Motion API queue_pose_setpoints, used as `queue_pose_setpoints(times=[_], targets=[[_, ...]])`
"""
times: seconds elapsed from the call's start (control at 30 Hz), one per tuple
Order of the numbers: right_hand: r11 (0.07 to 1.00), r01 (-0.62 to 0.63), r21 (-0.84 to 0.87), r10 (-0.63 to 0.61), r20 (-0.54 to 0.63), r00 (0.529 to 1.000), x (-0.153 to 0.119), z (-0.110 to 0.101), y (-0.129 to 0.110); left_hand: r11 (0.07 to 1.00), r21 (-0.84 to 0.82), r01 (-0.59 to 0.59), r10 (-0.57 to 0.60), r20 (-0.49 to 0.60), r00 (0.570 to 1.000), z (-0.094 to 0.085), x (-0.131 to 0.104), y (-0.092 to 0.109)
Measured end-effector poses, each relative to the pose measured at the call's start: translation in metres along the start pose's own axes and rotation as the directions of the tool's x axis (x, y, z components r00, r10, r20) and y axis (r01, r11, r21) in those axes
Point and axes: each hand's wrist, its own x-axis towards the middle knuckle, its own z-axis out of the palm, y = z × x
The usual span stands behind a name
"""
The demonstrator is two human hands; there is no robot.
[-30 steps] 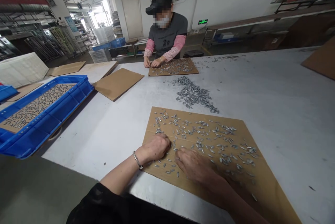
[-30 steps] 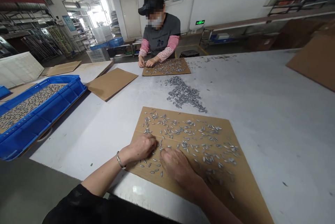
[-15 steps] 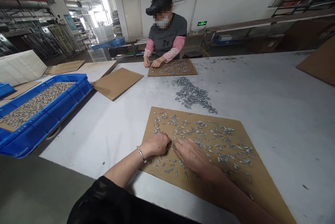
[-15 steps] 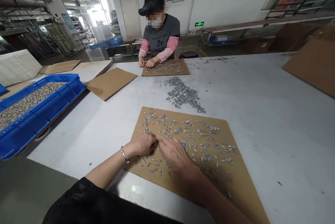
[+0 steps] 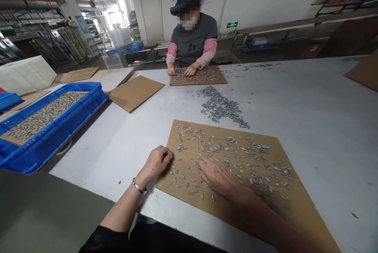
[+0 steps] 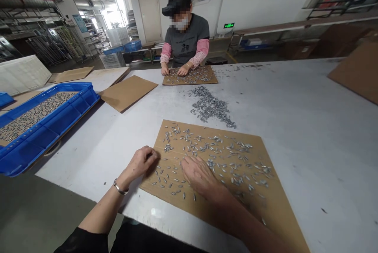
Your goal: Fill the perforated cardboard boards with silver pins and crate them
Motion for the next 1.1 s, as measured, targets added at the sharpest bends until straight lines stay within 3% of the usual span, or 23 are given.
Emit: queue_pose_setpoints(times=[0.27,0.43,0.53,0.7,0.83,0.97,1.1], targets=[[0.985,0.143,0.093,-0.149,0.054,0.987,0.003,-0.009,-0.004,0.997,-0.011,-0.079,0.079,0.012,0.997,0.010,0.000,0.007],[0.962,0.016,0.274,-0.041,0.086,0.996,-0.012,-0.032,0.014,0.991,-0.013,-0.137,0.137,0.047,0.989,0.013,0.001,0.014],[0.966,-0.074,0.248,0.044,0.125,0.991,-0.031,-0.041,0.014,0.992,-0.005,-0.128,0.128,0.070,0.989,0.013,-0.001,0.021],[0.993,-0.039,0.108,0.028,0.100,0.995,-0.045,-0.023,-0.004,0.987,-0.016,-0.162,0.161,0.235,0.959,0.028,-0.002,0.048],[0.996,-0.068,0.052,0.067,0.032,0.997,-0.044,-0.008,-0.010,0.964,0.105,-0.244,0.193,0.355,0.915,0.051,0.002,0.070],[0.993,-0.087,0.074,0.087,0.006,0.996,-0.047,-0.007,-0.010,0.925,0.267,-0.271,0.137,0.432,0.891,0.068,0.009,0.081],[0.992,-0.095,0.079,0.098,-0.030,0.995,-0.047,-0.009,-0.012,0.889,0.356,-0.290,0.098,0.470,0.877,0.074,0.016,0.086]])
